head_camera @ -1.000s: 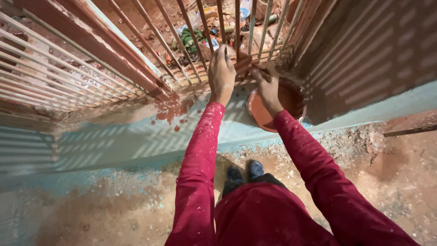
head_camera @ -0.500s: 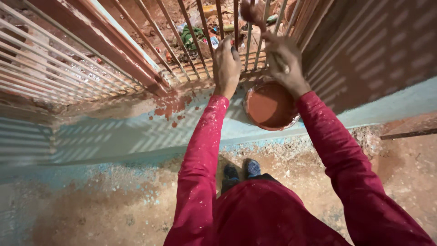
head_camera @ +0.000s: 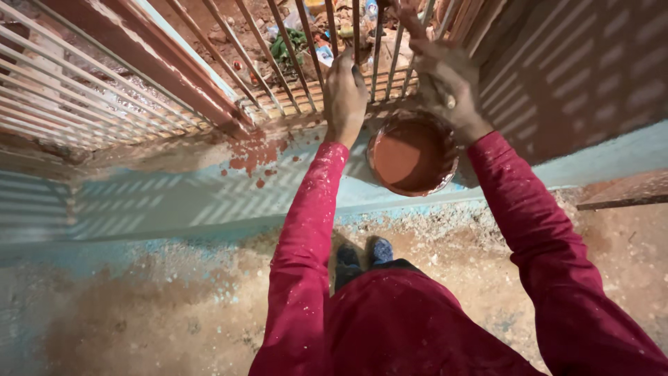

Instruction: The person paints a metal railing brown using a brush. They repeatedly dip the brush into a paint bucket and apply paint to the vertical bars and horizontal supports of the railing.

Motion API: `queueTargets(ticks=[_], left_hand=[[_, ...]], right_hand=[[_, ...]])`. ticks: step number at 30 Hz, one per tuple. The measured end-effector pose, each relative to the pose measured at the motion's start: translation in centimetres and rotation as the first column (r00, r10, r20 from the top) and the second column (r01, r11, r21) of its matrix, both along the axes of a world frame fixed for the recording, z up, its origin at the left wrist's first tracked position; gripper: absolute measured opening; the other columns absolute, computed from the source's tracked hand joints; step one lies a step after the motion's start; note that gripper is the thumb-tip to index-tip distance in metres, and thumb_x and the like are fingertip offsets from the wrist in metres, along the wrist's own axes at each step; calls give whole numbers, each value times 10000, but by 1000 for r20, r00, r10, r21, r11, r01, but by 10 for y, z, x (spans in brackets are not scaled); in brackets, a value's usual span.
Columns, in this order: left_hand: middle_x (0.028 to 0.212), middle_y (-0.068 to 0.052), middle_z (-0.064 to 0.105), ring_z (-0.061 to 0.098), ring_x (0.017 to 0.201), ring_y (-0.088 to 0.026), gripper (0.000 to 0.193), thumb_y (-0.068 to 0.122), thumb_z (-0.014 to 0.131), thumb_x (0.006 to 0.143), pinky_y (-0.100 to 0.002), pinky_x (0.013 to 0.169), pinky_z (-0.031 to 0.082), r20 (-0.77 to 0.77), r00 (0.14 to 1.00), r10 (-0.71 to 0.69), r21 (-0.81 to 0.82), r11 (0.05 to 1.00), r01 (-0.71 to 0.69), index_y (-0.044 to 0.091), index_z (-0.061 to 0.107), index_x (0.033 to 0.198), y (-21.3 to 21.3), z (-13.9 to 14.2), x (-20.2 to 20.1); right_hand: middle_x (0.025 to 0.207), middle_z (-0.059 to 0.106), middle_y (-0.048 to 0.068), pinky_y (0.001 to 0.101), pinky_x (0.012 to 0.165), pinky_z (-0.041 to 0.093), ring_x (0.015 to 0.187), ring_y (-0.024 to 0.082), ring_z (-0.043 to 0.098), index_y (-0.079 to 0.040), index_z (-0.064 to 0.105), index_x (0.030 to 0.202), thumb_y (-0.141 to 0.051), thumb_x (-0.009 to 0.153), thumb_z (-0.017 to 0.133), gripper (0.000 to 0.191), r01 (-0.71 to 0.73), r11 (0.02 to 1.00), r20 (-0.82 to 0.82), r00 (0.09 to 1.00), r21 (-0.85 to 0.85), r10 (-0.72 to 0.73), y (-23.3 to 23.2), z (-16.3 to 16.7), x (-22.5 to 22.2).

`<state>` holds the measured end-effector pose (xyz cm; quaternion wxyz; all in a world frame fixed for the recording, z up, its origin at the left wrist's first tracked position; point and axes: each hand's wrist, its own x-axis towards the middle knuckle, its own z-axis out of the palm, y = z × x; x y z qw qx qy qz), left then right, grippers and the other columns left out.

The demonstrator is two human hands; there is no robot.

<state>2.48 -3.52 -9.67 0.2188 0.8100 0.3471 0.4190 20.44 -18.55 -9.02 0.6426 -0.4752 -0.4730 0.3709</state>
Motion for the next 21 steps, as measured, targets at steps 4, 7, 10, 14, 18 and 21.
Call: queueTargets(ticks=[4,7,10,14,18,21], left_hand=[[1306,-184,683,711,1118,-325,386,94,570,989,-406,967,578,-66,998,21,-139,990,-30,10,592,1365,-3,4,6],[1335,-184,669,703,1160,-336,381,130,579,992,-408,1006,569,-62,996,58,-30,998,-60,9,603,1353,-4,7,8],[1341,-196,658,700,1151,-337,399,113,588,985,-412,991,569,-88,995,39,-62,997,-45,-15,577,1362,-2,6,7],[1353,-218,649,709,1139,-332,462,17,567,928,-396,1015,581,-25,999,22,-62,998,-24,-22,556,1388,0,1,7],[1318,-215,666,719,1123,-328,397,30,576,991,-413,1010,585,26,1000,-1,-80,997,3,-24,555,1384,1,-4,8],[1301,-215,680,710,1137,-350,377,42,592,999,-430,1006,580,37,999,18,-31,999,-17,-22,569,1370,1,-6,8]], right_hand=[[1330,688,95,494,910,588,1168,300,640,-127,675,1154,-238,841,666,332,163,912,757,513,377,-405,-6,3,-14],[1371,706,84,537,1013,578,1257,350,609,-115,681,1200,-169,825,764,388,174,946,883,347,273,-318,-10,1,-18],[1474,613,143,529,1031,568,1279,313,616,-122,657,1256,-102,853,696,405,54,948,756,590,312,-282,-8,-6,-11],[1191,658,150,472,701,520,848,279,605,-162,758,1265,-120,1011,740,258,291,956,447,862,-47,-240,0,-8,-6],[1381,694,61,401,955,593,1138,230,689,-133,702,1183,-125,899,857,324,162,888,713,542,430,-444,-1,1,-17],[1394,670,70,420,1027,545,1180,282,662,-103,672,1171,-197,814,900,434,143,917,815,423,373,-397,-9,9,-28]])
